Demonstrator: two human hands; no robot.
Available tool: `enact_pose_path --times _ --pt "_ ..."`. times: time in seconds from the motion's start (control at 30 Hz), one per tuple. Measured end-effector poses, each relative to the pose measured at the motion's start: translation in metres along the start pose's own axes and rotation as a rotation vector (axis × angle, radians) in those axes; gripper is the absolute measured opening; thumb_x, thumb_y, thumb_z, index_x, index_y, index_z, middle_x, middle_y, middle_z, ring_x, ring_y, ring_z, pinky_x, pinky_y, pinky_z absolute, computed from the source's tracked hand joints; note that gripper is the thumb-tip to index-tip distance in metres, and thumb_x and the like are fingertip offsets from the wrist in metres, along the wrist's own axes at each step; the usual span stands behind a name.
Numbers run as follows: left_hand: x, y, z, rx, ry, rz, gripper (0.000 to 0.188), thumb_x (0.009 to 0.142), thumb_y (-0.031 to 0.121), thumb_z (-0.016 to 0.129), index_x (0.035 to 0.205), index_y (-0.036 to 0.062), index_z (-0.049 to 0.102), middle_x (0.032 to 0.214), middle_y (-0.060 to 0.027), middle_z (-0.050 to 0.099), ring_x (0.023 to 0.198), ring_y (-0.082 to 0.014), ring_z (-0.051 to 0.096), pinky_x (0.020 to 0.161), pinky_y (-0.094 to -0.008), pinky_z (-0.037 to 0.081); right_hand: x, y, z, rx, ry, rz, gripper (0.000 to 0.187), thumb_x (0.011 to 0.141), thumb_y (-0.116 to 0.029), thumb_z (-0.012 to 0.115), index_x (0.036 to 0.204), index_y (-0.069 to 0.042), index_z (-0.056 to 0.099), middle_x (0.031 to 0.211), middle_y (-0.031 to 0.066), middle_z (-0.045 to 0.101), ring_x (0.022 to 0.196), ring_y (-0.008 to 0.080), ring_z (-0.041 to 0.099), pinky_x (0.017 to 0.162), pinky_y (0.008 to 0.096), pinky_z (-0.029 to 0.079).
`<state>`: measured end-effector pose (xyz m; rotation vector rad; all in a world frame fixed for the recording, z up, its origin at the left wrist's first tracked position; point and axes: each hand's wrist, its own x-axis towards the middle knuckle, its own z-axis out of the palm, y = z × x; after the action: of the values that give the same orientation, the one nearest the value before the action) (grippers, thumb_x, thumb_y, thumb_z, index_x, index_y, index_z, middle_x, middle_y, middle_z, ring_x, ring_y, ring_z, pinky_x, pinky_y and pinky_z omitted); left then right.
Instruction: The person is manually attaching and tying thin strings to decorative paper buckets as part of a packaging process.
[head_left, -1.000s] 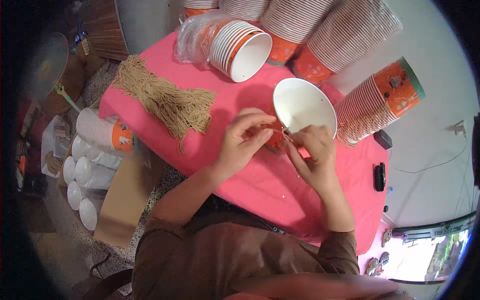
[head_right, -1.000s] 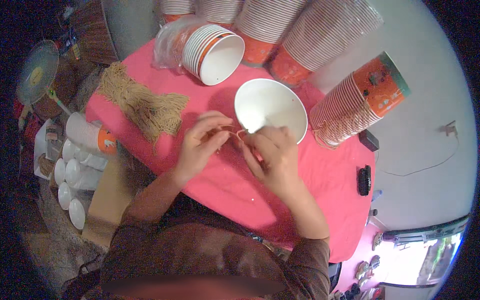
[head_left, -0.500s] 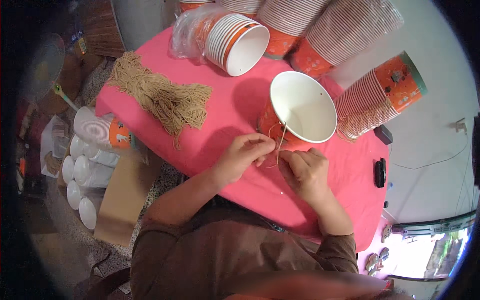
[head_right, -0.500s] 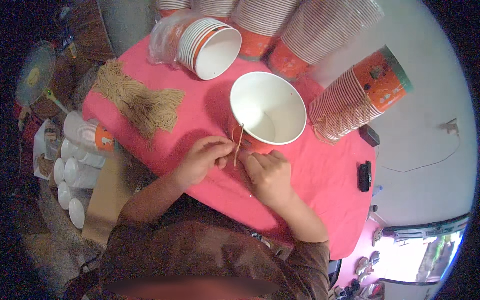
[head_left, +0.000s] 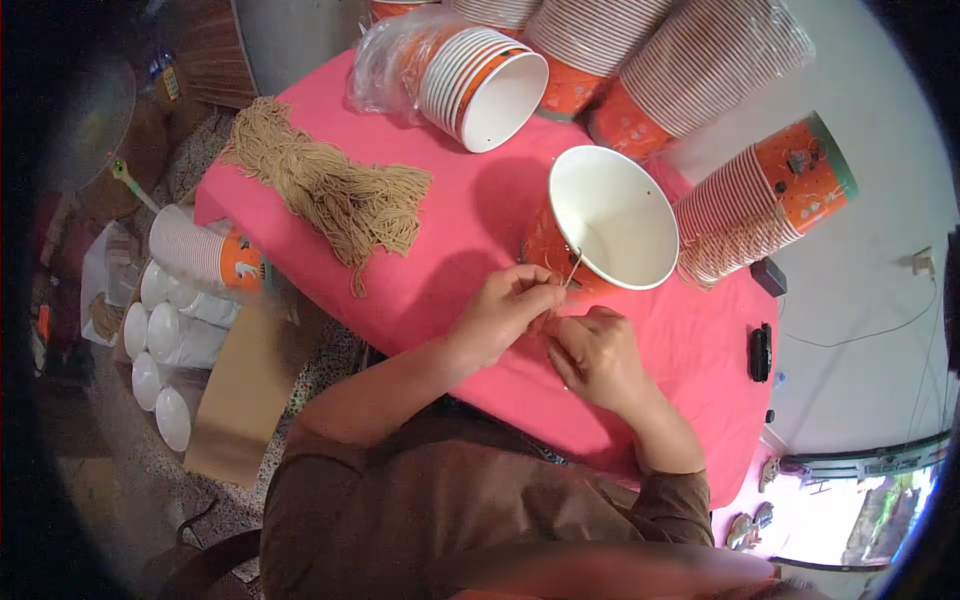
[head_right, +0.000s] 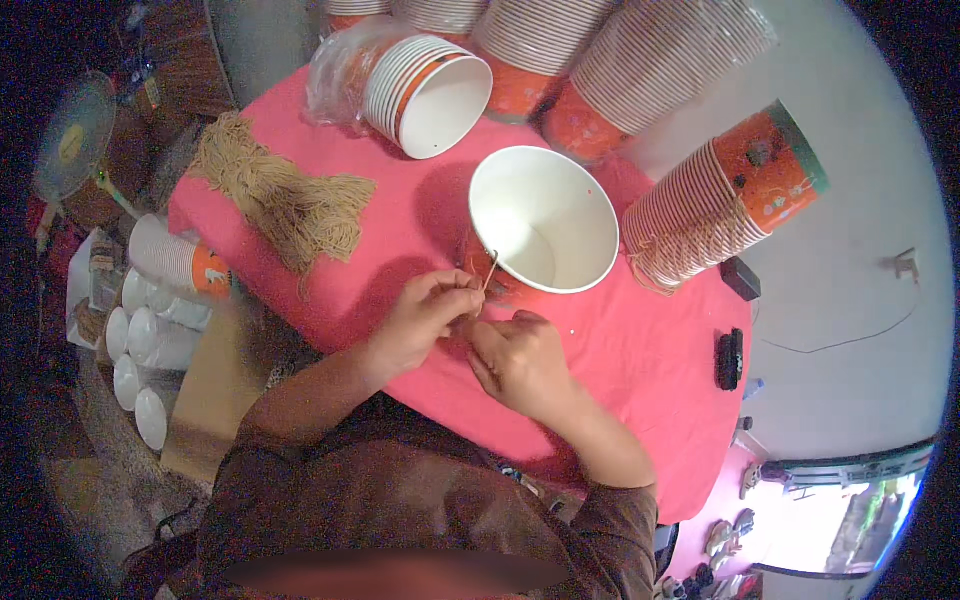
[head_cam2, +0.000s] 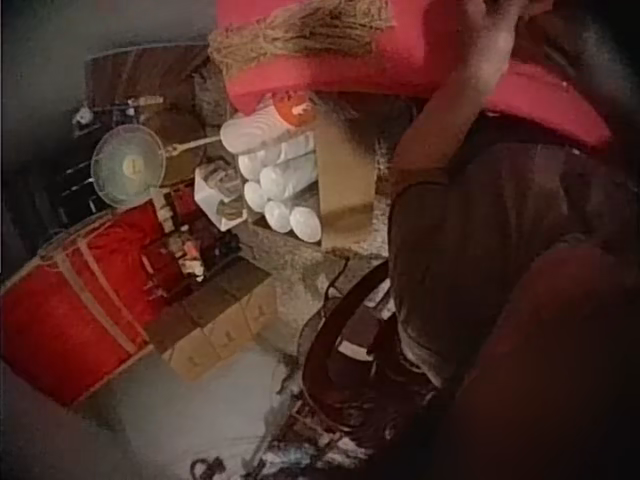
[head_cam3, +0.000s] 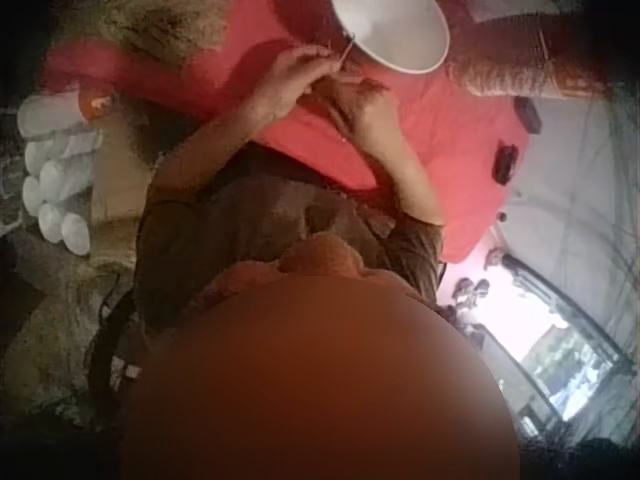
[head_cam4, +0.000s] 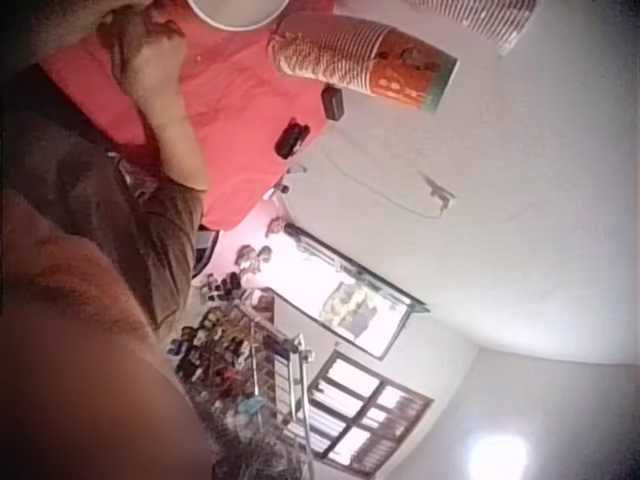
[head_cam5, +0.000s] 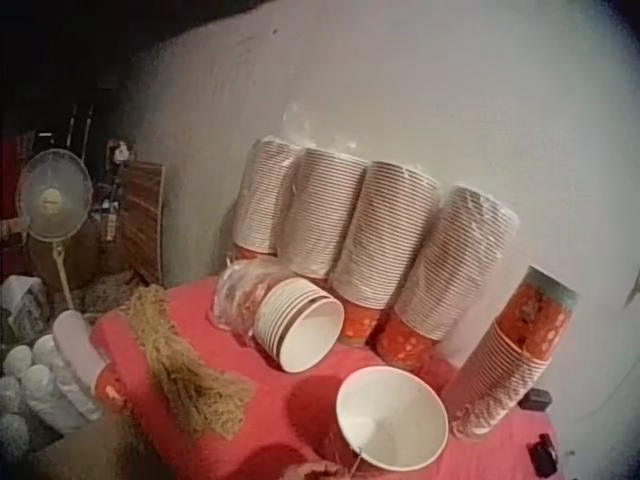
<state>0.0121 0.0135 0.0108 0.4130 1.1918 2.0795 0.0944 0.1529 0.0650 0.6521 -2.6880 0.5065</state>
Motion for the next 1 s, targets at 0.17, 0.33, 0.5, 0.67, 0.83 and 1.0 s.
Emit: enact_pose_path --times 0.17,0.33,0.5,0.67,0.83,1.0 --pt "0.005 0.007 -0.005 -0.103 -0.026 0.026 0.014 0.091 0.018 0.062 0.094 0.0045 0.060 0.078 0.0013 0.058 0.063 -0.0029 0.047 0.052 -0.0194 0.036 -0.003 -0.002 0.002 0.189 -0.110 -0.001 0.016 0.072 -0.005 0.069 0.068 -0.005 0.053 0.057 0.0107 0.051 0.052 0.0297 0.053 0.052 0.0399 0.042" --pt "0.021 0.016 -0.012 -0.140 0.000 -0.092 0.016 0.089 0.022 0.066 0.093 0.0066 0.062 0.079 0.0012 0.060 0.062 -0.0013 0.047 0.050 -0.0169 0.034 -0.011 -0.008 0.022 0.431 -0.365 -0.229 0.006 0.077 -0.006 0.066 0.078 -0.006 0.060 0.066 0.0090 0.058 0.060 0.0286 0.058 0.055 0.0402 0.046" --pt "0.025 0.028 -0.011 -0.043 -0.097 -0.111 0.016 0.087 0.025 0.066 0.087 0.0091 0.064 0.078 0.0011 0.064 0.062 -0.0022 0.049 0.051 -0.0165 0.032 -0.013 -0.013 0.025 0.362 -0.461 -0.259 0.007 0.079 -0.010 0.065 0.082 -0.006 0.060 0.070 0.0087 0.060 0.062 0.0286 0.059 0.056 0.0404 0.047" --pt "0.028 0.029 0.001 -0.021 -0.069 -0.110 0.018 0.087 0.026 0.066 0.091 0.0088 0.065 0.080 0.0003 0.066 0.062 -0.0017 0.050 0.051 -0.0168 0.032 -0.016 -0.014 0.037 0.464 -0.461 -0.302 0.009 0.080 -0.012 0.066 0.082 -0.006 0.060 0.068 0.0090 0.059 0.063 0.0286 0.059 0.056 0.0412 0.047" --pt "0.031 0.030 -0.009 -0.047 -0.161 -0.131 0.020 0.088 0.024 0.066 0.095 0.0052 0.066 0.083 -0.0026 0.067 0.062 -0.0019 0.048 0.053 -0.0174 0.035 -0.014 -0.008 0.029 0.244 -0.384 -0.218 0.010 0.077 -0.013 0.066 0.080 -0.006 0.061 0.064 0.0105 0.058 0.059 0.0291 0.059 0.055 0.0412 0.047" --pt "0.029 0.025 0.005 0.107 -0.119 -0.016 0.019 0.090 0.021 0.064 0.095 0.0022 0.065 0.082 -0.0043 0.066 0.060 -0.0022 0.047 0.049 -0.0185 0.035 -0.017 -0.005 0.029 0.243 -0.382 -0.205 0.008 0.077 -0.013 0.065 0.080 -0.006 0.062 0.062 0.0110 0.058 0.058 0.0297 0.059 0.053 0.0424 0.047"
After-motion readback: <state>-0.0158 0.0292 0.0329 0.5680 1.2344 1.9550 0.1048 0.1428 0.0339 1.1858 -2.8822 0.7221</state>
